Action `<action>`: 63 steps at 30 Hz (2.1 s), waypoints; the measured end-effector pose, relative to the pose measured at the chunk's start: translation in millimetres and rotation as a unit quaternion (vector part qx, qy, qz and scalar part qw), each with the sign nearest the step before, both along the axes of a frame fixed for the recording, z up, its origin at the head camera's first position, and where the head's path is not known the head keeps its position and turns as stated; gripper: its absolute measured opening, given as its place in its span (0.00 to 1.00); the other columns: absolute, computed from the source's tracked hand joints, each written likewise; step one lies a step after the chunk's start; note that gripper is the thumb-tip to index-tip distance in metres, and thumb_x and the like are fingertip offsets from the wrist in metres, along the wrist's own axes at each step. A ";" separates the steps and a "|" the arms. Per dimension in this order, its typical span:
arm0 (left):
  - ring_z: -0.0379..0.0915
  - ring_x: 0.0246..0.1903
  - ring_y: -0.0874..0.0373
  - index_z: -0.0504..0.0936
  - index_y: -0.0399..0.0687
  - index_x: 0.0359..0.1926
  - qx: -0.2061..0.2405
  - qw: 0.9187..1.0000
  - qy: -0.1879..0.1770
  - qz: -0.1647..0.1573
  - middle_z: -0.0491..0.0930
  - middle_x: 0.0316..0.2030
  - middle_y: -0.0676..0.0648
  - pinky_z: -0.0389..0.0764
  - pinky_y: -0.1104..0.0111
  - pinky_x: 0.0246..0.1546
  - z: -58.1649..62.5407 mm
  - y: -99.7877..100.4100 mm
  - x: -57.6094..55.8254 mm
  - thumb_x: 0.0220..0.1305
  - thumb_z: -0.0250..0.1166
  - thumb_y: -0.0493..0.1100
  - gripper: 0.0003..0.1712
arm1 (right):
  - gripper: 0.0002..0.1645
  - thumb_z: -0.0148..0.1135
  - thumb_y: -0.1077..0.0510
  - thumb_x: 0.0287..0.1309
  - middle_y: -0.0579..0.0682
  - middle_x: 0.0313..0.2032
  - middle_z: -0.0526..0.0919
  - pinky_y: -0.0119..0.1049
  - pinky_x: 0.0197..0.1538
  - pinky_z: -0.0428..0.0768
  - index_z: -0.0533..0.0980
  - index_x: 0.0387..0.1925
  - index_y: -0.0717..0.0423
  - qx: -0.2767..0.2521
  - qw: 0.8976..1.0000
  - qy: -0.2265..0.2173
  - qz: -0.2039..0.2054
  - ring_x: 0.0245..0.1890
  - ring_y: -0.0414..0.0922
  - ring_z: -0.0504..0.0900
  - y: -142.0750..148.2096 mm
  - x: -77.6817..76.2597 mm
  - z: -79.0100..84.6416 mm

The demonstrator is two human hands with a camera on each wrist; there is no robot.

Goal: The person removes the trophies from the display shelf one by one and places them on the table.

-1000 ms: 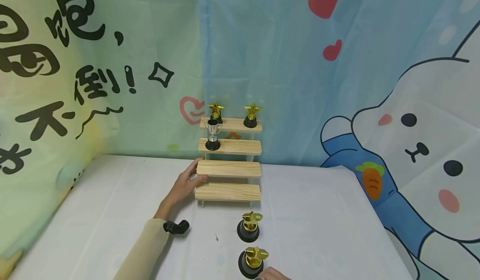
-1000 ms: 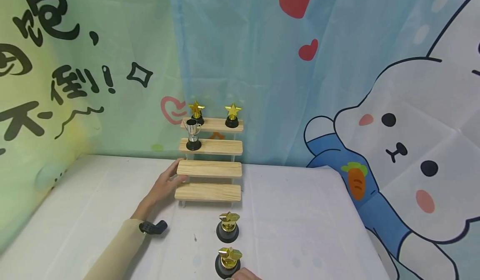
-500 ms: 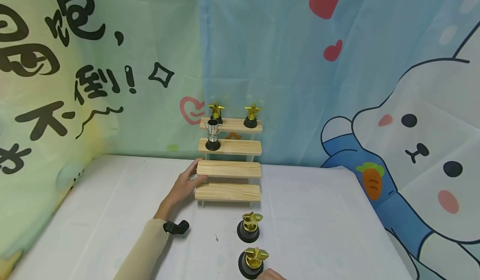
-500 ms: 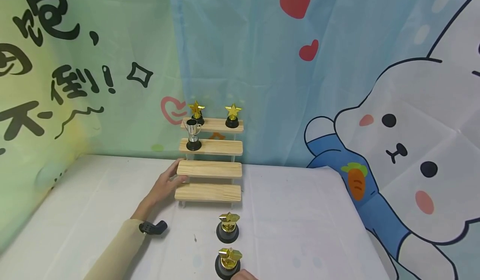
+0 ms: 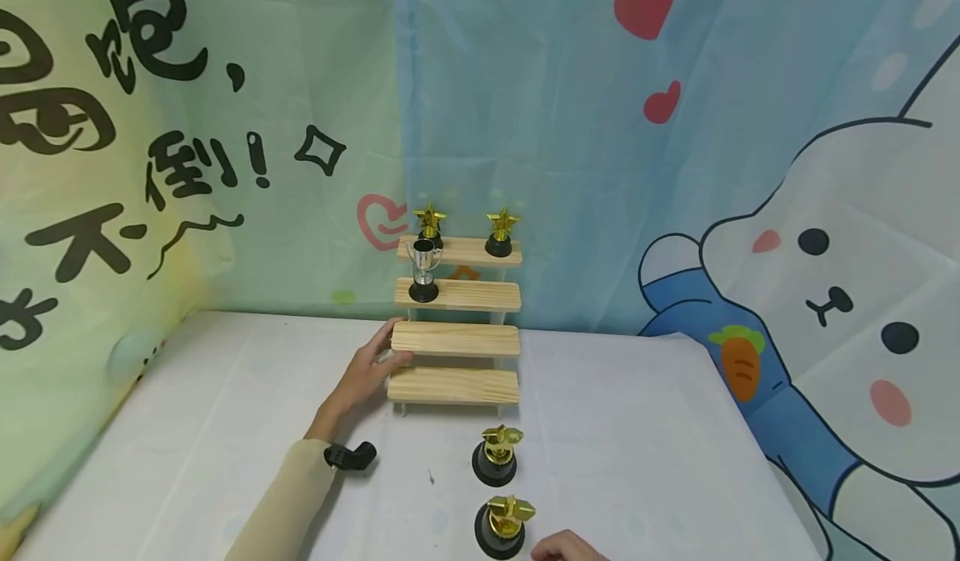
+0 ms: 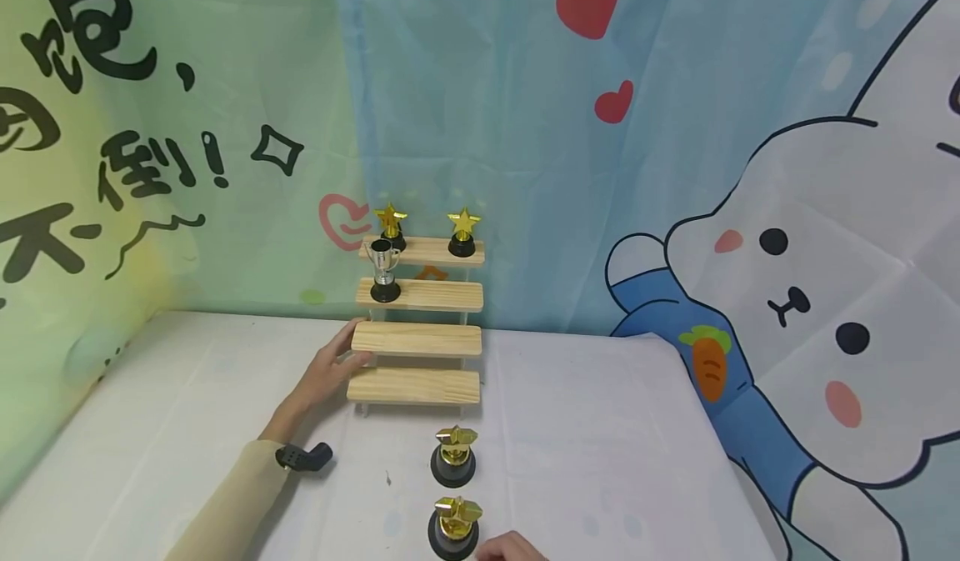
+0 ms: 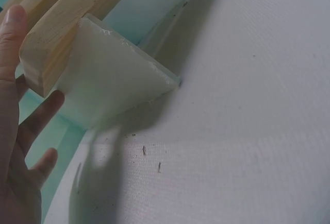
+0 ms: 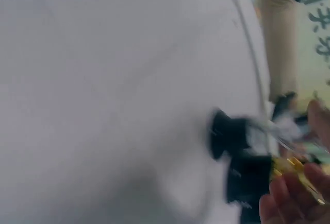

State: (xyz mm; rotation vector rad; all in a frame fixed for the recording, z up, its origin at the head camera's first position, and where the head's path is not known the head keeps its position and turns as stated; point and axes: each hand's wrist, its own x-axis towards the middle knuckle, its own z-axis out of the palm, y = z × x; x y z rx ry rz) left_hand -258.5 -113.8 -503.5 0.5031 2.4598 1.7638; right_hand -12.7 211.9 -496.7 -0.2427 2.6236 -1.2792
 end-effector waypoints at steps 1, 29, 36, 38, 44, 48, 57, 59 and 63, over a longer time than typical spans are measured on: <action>0.62 0.68 0.37 0.56 0.52 0.74 0.000 1.000 0.002 -0.002 0.65 0.69 0.39 0.66 0.42 0.65 -0.2 0.2 -0.3 0.67 0.63 0.50 0.40 | 0.12 0.65 0.51 0.60 0.43 0.35 0.80 0.28 0.34 0.79 0.78 0.39 0.55 -0.007 1.000 -0.013 0.006 0.32 0.27 0.76 5.3 -4.0 14.5; 0.68 0.65 0.38 0.57 0.55 0.74 0.001 0.999 0.044 0.010 0.69 0.67 0.42 0.69 0.42 0.62 -33.5 -4.8 -18.4 0.66 0.64 0.51 0.40 | 0.22 0.63 0.51 0.63 0.58 0.51 0.80 0.46 0.56 0.79 0.73 0.53 0.59 0.004 0.983 0.177 0.052 0.52 0.52 0.80 -17.8 -224.1 151.6; 0.67 0.65 0.38 0.56 0.53 0.74 -0.004 0.999 0.045 0.010 0.68 0.68 0.43 0.69 0.42 0.62 -36.5 -5.0 -19.9 0.66 0.64 0.49 0.40 | 0.22 0.64 0.52 0.63 0.57 0.52 0.79 0.45 0.56 0.79 0.72 0.54 0.58 0.005 0.982 0.178 0.064 0.53 0.51 0.79 -45.2 -261.4 152.7; 0.67 0.65 0.38 0.56 0.54 0.74 -0.007 0.999 0.045 0.010 0.67 0.68 0.43 0.69 0.42 0.63 -36.9 -5.1 -21.0 0.66 0.64 0.49 0.40 | 0.24 0.64 0.51 0.63 0.57 0.53 0.79 0.45 0.57 0.79 0.72 0.55 0.57 0.009 0.982 0.178 0.063 0.53 0.51 0.79 -51.4 -268.8 152.9; 0.64 0.66 0.36 0.55 0.53 0.75 -0.006 0.999 0.041 0.009 0.66 0.69 0.40 0.67 0.41 0.64 -34.0 -5.0 -21.5 0.67 0.63 0.46 0.40 | 0.25 0.64 0.50 0.62 0.60 0.54 0.78 0.47 0.56 0.79 0.72 0.55 0.60 0.015 0.981 0.178 0.075 0.52 0.53 0.80 -68.5 -284.7 153.5; 0.64 0.67 0.36 0.55 0.53 0.75 -0.005 0.999 0.033 0.000 0.64 0.70 0.38 0.67 0.41 0.64 -16.1 -4.5 -12.4 0.67 0.62 0.47 0.39 | 0.26 0.64 0.50 0.62 0.58 0.53 0.79 0.46 0.56 0.80 0.72 0.56 0.60 0.020 0.982 0.172 0.078 0.52 0.52 0.80 -78.5 -294.0 150.7; 0.65 0.66 0.36 0.55 0.46 0.75 -0.010 1.000 0.022 -0.009 0.66 0.69 0.38 0.67 0.42 0.64 -3.3 -3.0 -2.3 0.68 0.62 0.47 0.39 | 0.27 0.64 0.51 0.62 0.58 0.54 0.78 0.46 0.58 0.78 0.71 0.58 0.59 0.023 0.986 0.137 0.090 0.54 0.53 0.79 -99.0 -308.1 134.8; 0.65 0.66 0.37 0.54 0.46 0.75 -0.012 1.000 0.020 -0.010 0.65 0.69 0.38 0.67 0.43 0.64 -4.9 -3.0 -3.1 0.68 0.62 0.47 0.40 | 0.28 0.64 0.51 0.62 0.58 0.54 0.78 0.46 0.58 0.78 0.71 0.58 0.60 0.028 0.986 0.137 0.093 0.54 0.53 0.79 -103.0 -309.6 131.8; 0.65 0.66 0.37 0.54 0.47 0.75 -0.014 1.000 0.027 -0.002 0.65 0.69 0.39 0.67 0.43 0.65 -21.2 -2.9 -13.3 0.68 0.62 0.48 0.40 | 0.25 0.64 0.50 0.62 0.59 0.53 0.79 0.46 0.56 0.79 0.72 0.55 0.60 0.036 0.984 0.141 0.098 0.53 0.53 0.79 -110.2 -312.5 128.8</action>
